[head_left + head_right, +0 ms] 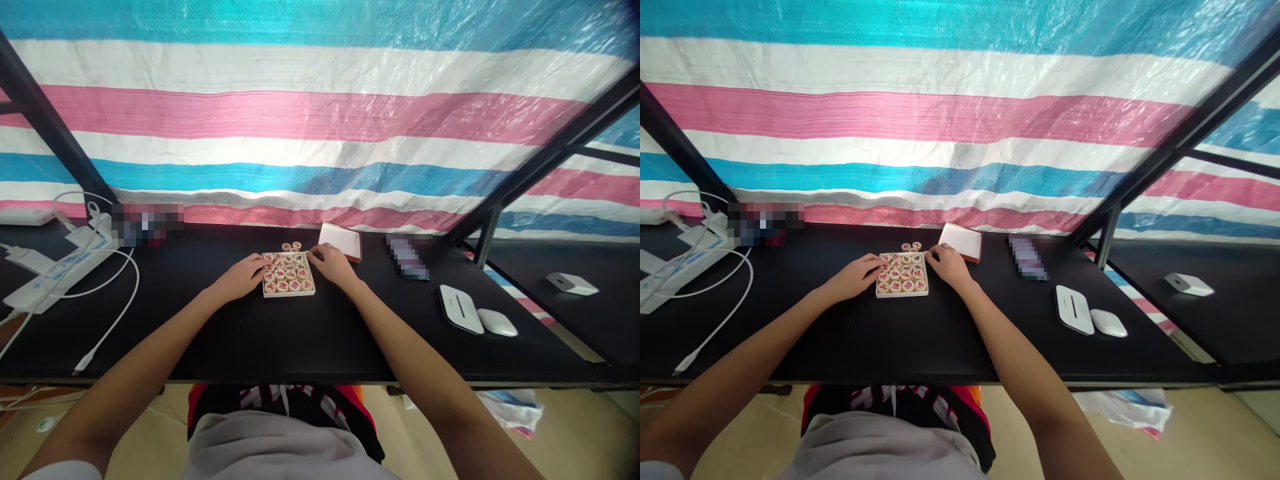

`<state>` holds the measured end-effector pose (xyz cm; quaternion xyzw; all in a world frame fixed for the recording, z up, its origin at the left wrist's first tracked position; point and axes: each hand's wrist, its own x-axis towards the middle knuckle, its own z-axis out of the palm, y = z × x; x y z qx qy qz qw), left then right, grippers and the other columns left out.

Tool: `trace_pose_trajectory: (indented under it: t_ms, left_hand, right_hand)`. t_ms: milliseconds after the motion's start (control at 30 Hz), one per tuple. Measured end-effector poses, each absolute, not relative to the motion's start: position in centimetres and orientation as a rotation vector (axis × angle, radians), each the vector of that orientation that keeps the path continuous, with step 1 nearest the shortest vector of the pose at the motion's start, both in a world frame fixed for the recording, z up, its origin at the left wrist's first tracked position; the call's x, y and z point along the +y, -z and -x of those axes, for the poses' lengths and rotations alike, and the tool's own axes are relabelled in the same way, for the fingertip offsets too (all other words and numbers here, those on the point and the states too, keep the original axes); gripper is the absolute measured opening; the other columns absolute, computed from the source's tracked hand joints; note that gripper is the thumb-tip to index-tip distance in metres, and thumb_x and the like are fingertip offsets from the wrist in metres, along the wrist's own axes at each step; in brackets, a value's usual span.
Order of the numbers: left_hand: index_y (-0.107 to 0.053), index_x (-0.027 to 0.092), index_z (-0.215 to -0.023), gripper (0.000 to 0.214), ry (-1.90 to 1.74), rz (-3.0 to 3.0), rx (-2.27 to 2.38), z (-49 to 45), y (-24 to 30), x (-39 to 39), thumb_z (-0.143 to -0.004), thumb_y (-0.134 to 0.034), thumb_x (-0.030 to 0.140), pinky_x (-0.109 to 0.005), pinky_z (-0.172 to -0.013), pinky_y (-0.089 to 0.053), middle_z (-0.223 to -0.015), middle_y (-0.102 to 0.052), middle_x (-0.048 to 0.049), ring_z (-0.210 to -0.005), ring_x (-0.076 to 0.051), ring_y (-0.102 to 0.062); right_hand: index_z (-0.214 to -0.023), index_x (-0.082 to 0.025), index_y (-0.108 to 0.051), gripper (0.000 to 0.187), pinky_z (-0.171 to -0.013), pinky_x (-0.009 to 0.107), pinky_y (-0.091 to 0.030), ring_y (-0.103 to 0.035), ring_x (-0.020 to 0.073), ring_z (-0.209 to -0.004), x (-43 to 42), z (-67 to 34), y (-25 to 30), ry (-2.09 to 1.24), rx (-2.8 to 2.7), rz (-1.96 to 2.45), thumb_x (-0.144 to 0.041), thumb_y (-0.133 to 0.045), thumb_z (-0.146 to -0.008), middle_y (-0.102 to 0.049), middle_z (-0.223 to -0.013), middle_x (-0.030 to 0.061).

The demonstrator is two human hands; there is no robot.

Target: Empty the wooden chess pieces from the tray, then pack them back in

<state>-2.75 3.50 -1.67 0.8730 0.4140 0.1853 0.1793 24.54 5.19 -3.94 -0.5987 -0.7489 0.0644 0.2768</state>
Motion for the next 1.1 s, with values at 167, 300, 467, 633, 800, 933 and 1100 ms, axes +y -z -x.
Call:
trace_pose_trajectory:
  t_ms: [167,300,467,633,800,933,1100]
  left_hand:
    - [-0.056,0.019,-0.122,0.039,-0.527,-2.461,1.174,2.7,1.5,3.4,-0.093,-0.034,0.035,-0.034,-0.095,-0.045,-0.118,-0.054,-0.0074,-0.104,-0.021,-0.058]
    - [-0.055,0.019,-0.123,0.039,-0.529,-2.459,1.177,2.7,1.7,3.6,-0.094,-0.034,0.035,-0.034,-0.094,-0.045,-0.117,-0.055,-0.0076,-0.103,-0.021,-0.058]
    - [-0.052,0.018,-0.126,0.041,-0.524,-2.460,1.183,2.8,1.8,3.7,-0.094,-0.034,0.036,-0.035,-0.094,-0.045,-0.116,-0.055,-0.0083,-0.103,-0.021,-0.058]
    - [-0.053,0.019,-0.126,0.040,-0.525,-2.457,1.191,2.8,1.8,3.7,-0.094,-0.035,0.035,-0.034,-0.094,-0.045,-0.116,-0.055,-0.0076,-0.102,-0.020,-0.058]
    - [-0.053,0.018,-0.126,0.040,-0.534,-2.452,1.190,2.8,1.8,3.7,-0.094,-0.035,0.034,-0.033,-0.093,-0.045,-0.116,-0.055,-0.0075,-0.101,-0.020,-0.058]
    - [-0.053,0.019,-0.126,0.040,-0.534,-2.455,1.184,2.7,1.7,3.5,-0.093,-0.036,0.034,-0.033,-0.091,-0.047,-0.116,-0.055,-0.0077,-0.100,-0.020,-0.059]
    - [-0.053,0.019,-0.126,0.040,-0.535,-2.469,1.179,2.8,1.8,3.7,-0.093,-0.035,0.034,-0.033,-0.092,-0.046,-0.116,-0.055,-0.0076,-0.100,-0.020,-0.059]
  right_hand:
    - [-0.098,-0.017,-0.058,0.018,-0.066,0.027,-0.042,-0.057,0.0164,-0.070,5.3,-24.5,4.1,-0.211,-1.994,1.649,-0.030,-0.052,-0.087,-0.064,-0.081,0.0036]
    - [-0.090,-0.016,-0.060,0.013,-0.073,0.028,-0.043,-0.059,0.0176,-0.077,5.4,-24.5,4.2,-0.186,-2.057,1.606,-0.014,-0.048,-0.083,-0.066,-0.085,0.0056]
    - [-0.101,-0.015,-0.062,0.028,-0.086,0.032,-0.043,-0.059,0.0192,-0.092,5.7,-24.6,4.8,-0.207,-2.118,1.491,-0.007,-0.041,-0.084,-0.067,-0.099,0.0087]
    - [-0.104,-0.014,-0.059,0.023,-0.083,0.033,-0.045,-0.058,0.0199,-0.089,5.7,-24.4,4.9,-0.209,-2.056,1.500,-0.014,-0.051,-0.083,-0.065,-0.096,0.0088]
    - [-0.094,-0.014,-0.064,0.023,-0.085,0.033,-0.045,-0.057,0.0206,-0.090,5.7,-24.4,4.9,-0.137,-2.147,1.456,-0.010,-0.044,-0.085,-0.065,-0.094,0.0101]
    - [-0.108,-0.011,-0.063,0.038,-0.092,0.035,-0.043,-0.057,0.0215,-0.097,5.7,-24.4,5.0,-0.113,-2.216,1.396,-0.001,-0.039,-0.080,-0.065,-0.106,0.0120]
    - [-0.117,-0.010,-0.060,0.041,-0.092,0.036,-0.044,-0.057,0.0223,-0.097,5.9,-24.4,5.4,-0.064,-2.162,1.471,-0.005,-0.039,-0.082,-0.064,-0.107,0.0129]
